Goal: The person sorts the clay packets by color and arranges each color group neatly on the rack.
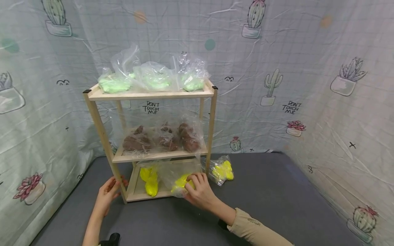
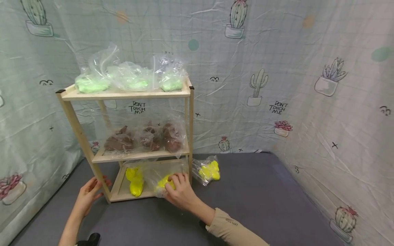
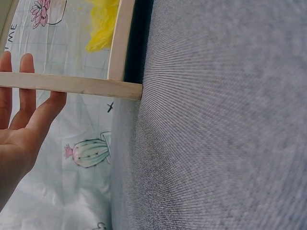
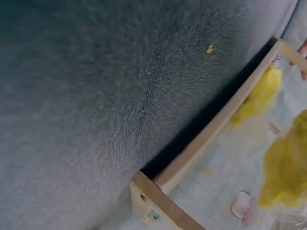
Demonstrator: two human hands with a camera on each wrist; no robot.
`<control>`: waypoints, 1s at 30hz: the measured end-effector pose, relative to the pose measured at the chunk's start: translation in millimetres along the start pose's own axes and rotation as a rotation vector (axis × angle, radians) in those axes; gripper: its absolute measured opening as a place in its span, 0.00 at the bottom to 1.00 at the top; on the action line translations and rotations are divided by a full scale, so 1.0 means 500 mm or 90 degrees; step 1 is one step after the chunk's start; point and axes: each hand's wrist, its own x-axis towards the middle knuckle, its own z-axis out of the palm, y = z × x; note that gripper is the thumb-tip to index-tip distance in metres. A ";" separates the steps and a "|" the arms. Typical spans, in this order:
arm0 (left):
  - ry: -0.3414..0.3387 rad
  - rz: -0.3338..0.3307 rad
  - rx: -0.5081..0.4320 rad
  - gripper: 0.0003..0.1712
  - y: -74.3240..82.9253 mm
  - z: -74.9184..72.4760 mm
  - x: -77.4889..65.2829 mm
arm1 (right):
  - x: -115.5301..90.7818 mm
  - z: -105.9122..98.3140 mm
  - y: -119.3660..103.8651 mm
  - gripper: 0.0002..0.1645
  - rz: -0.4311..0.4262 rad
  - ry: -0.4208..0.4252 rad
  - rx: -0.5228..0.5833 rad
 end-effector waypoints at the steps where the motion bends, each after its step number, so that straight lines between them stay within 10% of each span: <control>1: 0.000 0.002 -0.001 0.17 0.000 0.000 -0.001 | 0.001 0.007 0.000 0.14 0.002 0.000 -0.007; 15: 0.008 -0.007 0.008 0.13 0.001 0.000 0.000 | 0.018 0.105 0.019 0.17 0.026 -0.010 -0.166; 30: 0.009 -0.008 -0.002 0.14 0.001 0.002 0.000 | -0.001 0.135 -0.008 0.20 0.050 -0.241 -0.209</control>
